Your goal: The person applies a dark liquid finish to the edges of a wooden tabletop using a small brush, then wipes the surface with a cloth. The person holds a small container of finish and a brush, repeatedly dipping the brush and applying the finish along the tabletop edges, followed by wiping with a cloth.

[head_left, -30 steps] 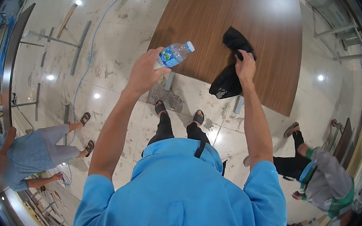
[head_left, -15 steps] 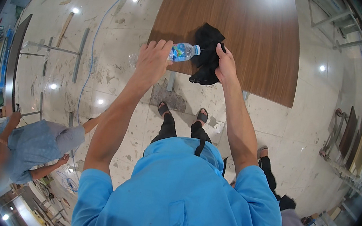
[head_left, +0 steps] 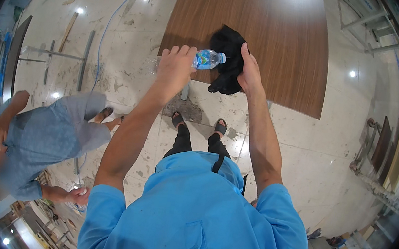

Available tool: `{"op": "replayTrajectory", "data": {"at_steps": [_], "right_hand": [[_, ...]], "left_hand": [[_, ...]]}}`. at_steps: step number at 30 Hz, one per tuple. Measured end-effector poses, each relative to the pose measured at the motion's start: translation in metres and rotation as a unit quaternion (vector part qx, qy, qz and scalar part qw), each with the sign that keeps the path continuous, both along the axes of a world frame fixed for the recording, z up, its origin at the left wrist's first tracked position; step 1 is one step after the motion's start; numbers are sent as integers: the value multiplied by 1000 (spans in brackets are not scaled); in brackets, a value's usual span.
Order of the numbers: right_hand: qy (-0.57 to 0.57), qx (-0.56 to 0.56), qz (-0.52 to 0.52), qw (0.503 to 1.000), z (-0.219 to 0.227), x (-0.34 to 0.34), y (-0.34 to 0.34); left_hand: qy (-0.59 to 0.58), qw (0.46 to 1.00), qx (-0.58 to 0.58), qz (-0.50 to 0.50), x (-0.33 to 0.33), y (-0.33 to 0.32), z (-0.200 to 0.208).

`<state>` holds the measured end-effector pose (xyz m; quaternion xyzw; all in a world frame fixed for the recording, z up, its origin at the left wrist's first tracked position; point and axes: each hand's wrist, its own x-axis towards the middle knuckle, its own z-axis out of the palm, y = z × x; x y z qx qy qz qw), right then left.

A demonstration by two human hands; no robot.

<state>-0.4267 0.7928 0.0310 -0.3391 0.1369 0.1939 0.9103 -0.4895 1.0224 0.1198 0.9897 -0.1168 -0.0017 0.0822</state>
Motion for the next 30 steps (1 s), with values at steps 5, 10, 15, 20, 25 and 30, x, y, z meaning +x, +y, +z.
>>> {"op": "replayTrajectory", "data": {"at_steps": [5,10,15,20,25,30], "right_hand": [[-285,-289,111,907,-13,26,-27],[-427,-706,2,565,-38,25,-1],[-641,-605,185,434,-53,25,65],[-444,-771,-71,452,-60,46,31],[-682,-630,139,345,-67,8,94],[-529,-737,64,416,-46,51,79]], "left_hand": [[14,990,-121,67,-19,13,-33],[74,923,-343,155,-69,31,-55],[106,803,-522,268,-120,44,-54],[108,775,-549,295,-160,62,-35],[49,745,-603,282,-165,73,-22],[22,760,-588,277,-169,78,-16]]}}
